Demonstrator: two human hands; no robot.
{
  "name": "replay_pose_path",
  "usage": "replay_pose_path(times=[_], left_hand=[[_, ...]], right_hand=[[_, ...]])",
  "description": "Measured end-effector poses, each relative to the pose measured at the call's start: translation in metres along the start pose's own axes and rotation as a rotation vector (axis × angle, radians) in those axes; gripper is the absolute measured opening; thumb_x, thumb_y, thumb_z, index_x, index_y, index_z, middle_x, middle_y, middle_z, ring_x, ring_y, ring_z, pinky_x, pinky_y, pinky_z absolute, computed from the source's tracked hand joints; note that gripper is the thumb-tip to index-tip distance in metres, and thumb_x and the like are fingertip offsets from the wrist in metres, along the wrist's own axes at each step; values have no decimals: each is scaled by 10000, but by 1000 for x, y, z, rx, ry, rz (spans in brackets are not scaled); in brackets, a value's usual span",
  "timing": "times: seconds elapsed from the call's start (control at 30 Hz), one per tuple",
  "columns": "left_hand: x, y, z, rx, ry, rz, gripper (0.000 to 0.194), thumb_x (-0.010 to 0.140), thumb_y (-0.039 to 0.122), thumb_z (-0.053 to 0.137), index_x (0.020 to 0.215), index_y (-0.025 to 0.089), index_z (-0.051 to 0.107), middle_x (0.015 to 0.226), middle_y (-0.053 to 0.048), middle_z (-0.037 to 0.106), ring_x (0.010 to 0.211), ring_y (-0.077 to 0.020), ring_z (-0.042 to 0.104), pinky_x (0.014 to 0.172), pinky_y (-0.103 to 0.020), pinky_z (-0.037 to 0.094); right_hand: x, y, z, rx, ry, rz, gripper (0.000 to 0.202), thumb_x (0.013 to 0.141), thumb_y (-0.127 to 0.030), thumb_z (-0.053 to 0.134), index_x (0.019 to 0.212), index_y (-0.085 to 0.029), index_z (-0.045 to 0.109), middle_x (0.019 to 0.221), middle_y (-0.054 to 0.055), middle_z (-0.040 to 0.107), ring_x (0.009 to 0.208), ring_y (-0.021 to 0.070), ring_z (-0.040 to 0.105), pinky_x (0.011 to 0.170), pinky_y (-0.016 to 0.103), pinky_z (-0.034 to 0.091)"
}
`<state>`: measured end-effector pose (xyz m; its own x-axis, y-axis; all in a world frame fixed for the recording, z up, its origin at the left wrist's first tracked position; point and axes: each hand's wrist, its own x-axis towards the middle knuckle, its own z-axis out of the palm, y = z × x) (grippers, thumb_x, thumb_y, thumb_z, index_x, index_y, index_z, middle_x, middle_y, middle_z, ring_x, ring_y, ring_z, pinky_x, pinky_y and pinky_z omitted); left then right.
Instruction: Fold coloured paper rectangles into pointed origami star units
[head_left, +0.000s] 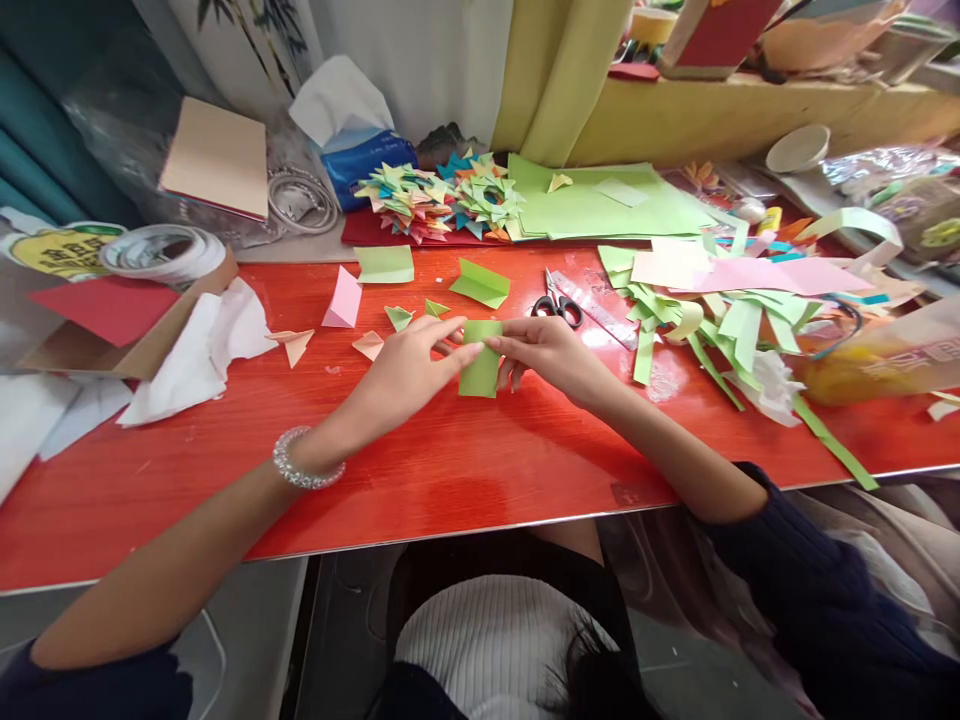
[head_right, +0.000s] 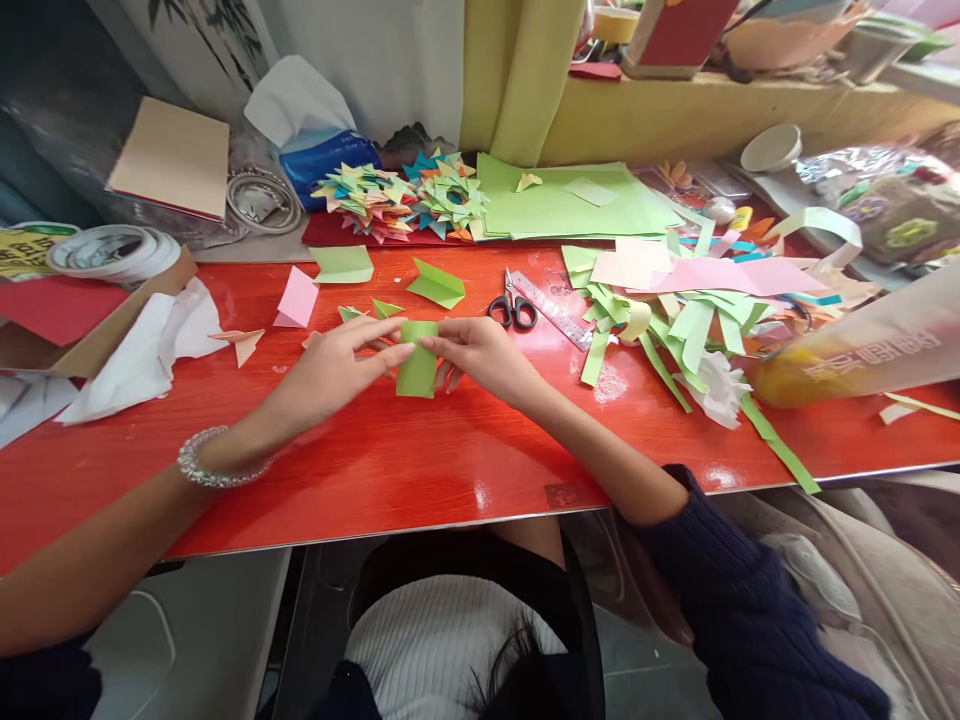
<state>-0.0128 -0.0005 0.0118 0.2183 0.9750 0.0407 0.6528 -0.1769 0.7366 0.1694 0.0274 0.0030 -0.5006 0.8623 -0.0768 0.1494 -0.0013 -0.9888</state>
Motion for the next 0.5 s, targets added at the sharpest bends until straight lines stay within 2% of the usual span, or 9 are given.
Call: replay_pose_path(times=[0.07, 0.17, 0.27, 0.33, 0.4, 0.5], left_hand=[[-3, 1, 3, 90, -30, 49, 531, 850, 492, 541, 1249, 142, 559, 1082, -78, 551, 932, -186, 571, 846, -307, 473], [-6, 0, 8, 185, -83, 85, 615, 865, 549, 473, 1340, 159, 468, 1056, -76, 491, 928, -204, 545, 830, -337, 473], [-7, -2, 11, 195, -107, 91, 589, 881, 502, 442, 1370, 174, 423, 1025, -62, 469, 918, -201, 533, 825, -340, 466], [-7, -2, 11, 168, -141, 100, 481, 871, 397, 461, 1290, 163, 493, 994, -52, 473, 874, -182, 529, 805, -320, 462], [-7, 0, 11, 105, -170, 115, 338, 847, 288, 461, 1131, 148, 581, 936, -42, 500, 825, -165, 525, 776, -301, 453], [-5, 2, 9, -90, -177, 107, 244, 841, 227, 445, 987, 152, 625, 897, -35, 579, 815, -160, 539, 736, -281, 436]], right_hand=[[-3, 0, 2, -84, 64, -40, 354, 807, -469, 646, 662, -158, 558, 495, -22, 567, 436, 93, 577, 430, 211, 437], [-7, 2, 6, -220, 163, -110, 401, 796, -465, 665, 576, -167, 512, 478, -31, 554, 392, 58, 502, 414, 202, 368], [-9, 3, 10, -281, 176, -145, 414, 801, -474, 659, 574, -166, 501, 509, -30, 558, 407, 45, 454, 435, 206, 339], [-9, 4, 11, -292, 132, -165, 421, 816, -483, 637, 581, -166, 492, 511, -36, 534, 429, 44, 429, 453, 211, 324], [-7, 5, 10, -302, 86, -199, 426, 831, -481, 620, 582, -164, 484, 515, -38, 519, 457, 45, 416, 483, 217, 321], [-4, 4, 6, -350, 85, -243, 426, 842, -477, 609, 581, -166, 478, 517, -37, 512, 488, 54, 416, 512, 227, 321]])
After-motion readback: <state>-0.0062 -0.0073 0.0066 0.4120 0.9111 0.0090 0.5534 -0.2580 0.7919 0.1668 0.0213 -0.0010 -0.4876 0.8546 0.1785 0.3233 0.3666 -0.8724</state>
